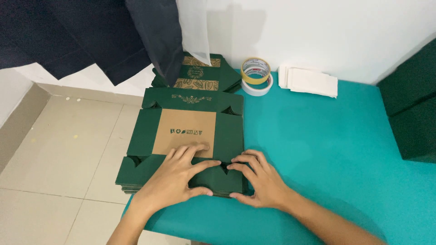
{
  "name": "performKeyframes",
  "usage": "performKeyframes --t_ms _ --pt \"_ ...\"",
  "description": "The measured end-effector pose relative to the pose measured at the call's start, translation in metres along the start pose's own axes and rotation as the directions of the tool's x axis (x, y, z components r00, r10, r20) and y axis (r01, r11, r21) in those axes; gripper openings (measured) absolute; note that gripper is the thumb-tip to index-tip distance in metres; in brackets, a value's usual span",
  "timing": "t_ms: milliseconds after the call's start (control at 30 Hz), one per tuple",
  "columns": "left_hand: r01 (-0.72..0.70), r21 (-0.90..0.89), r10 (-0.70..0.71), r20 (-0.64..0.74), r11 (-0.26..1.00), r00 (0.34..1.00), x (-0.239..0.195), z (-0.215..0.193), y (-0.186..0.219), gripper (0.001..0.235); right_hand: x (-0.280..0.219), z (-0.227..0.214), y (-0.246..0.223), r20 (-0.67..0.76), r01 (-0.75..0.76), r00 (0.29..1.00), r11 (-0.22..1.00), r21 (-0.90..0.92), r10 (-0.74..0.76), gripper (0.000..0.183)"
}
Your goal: Folding and assembling cardboard boxes from flat templates and inserting paper slips
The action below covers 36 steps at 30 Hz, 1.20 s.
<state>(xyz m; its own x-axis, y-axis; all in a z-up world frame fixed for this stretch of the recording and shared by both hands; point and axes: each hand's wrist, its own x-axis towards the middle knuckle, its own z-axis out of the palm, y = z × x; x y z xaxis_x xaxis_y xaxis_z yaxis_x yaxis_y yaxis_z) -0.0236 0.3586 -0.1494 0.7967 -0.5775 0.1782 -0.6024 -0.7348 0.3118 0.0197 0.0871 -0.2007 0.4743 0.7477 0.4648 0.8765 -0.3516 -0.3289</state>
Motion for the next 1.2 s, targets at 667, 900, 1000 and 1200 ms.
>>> performKeyframes --t_ms 667,900,1000,1200 --pt "0.096 -0.114 -0.067 0.235 0.989 0.970 0.020 -0.038 0.013 0.072 -0.004 0.007 -0.001 0.041 -0.091 0.995 0.995 -0.051 0.093 0.057" --pt "-0.003 -0.139 -0.010 -0.094 0.990 0.996 0.002 0.000 0.017 0.053 -0.004 0.002 -0.003 -0.038 -0.040 0.998 0.999 0.000 0.040 0.051" --pt "0.080 0.428 0.006 -0.195 0.900 0.981 -0.009 0.027 0.016 0.087 -0.013 0.011 0.011 -0.026 -0.033 0.999 0.999 -0.015 0.033 0.043" --pt "0.289 0.676 -0.025 -0.372 0.678 0.928 -0.024 0.050 -0.001 0.062 -0.011 0.007 0.006 -0.041 -0.027 0.999 1.000 0.004 0.027 0.042"
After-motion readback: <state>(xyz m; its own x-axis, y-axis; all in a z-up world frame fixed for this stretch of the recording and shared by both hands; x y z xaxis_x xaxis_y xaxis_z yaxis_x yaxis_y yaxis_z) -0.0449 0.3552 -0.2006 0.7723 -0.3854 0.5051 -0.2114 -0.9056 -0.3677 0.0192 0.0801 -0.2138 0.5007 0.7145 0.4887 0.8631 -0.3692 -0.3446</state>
